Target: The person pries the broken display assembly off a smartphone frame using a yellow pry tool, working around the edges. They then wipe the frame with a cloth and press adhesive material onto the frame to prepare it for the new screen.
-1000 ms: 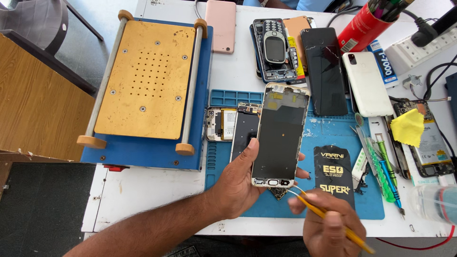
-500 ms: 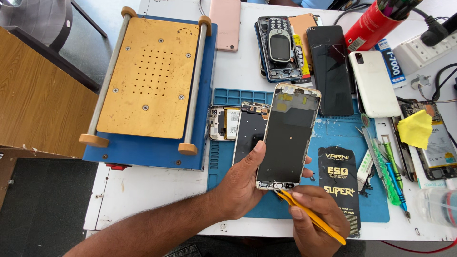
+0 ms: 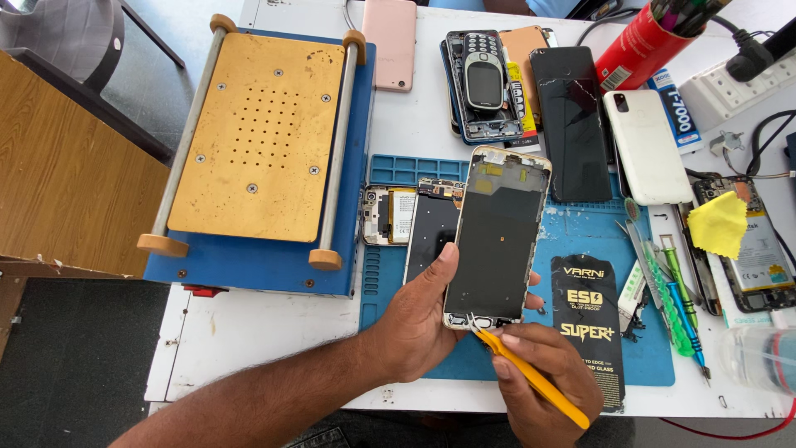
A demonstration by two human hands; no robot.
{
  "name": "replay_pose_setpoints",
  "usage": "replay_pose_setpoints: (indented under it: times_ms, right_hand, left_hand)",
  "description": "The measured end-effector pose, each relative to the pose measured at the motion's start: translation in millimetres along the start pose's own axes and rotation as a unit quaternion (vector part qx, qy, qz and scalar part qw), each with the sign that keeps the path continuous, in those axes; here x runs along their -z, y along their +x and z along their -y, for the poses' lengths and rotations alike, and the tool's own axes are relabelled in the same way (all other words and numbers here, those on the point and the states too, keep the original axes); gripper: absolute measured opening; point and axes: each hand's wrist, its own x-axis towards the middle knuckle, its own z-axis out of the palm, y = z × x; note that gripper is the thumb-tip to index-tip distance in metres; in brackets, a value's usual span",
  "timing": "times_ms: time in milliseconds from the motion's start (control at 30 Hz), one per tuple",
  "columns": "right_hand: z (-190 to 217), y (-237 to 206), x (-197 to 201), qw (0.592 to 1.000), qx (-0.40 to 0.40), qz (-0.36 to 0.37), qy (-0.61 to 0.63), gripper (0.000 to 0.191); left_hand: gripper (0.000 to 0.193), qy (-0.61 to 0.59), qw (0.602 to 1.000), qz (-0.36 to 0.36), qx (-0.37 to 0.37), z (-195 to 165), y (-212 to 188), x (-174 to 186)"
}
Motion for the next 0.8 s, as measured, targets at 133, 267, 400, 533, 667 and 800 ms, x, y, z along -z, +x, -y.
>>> replay_pose_setpoints:
  times_ms: [133,267,400,533,667,800]
  right_hand:
    - [4.2,4.1,3.7,0.996,0.069,0.045,-0.034,0.026]
    - [3.8,1.5,4.4,0.998,0.026,0.034,-0.036,0.025]
    - [-1.5,-3.0,5.6,1.0,0.015,0.018,-0.015,0.024]
    - [-12.2,-6.6,-2.7,0.988,-0.03,-0.055,0.138,0.021]
    - [-20.4,-8.3,-3.7,0.972,-0.037,-0.079,0.218,0.021]
    - [-23.9,-8.0,-0.3,0.966,-0.045,-0.073,0.246,0.022]
  left_hand:
    - [0.067,-0.016,1.0,0.003,0.001,-0.7,0.3,-0.5]
    - [0.067,0.0,1.0,-0.005,0.014,-0.8,0.1,-0.5]
    - [0.067,0.042,0.999,-0.001,0.014,0.8,0.0,-0.3]
    - [0.068,0.049,0.998,-0.007,0.025,2.1,-0.8,-0.2]
    - [0.068,0.063,0.997,-0.002,0.04,0.4,-2.2,-0.4]
    - [0.067,0.096,0.994,0.002,0.044,-1.8,-2.0,-1.3]
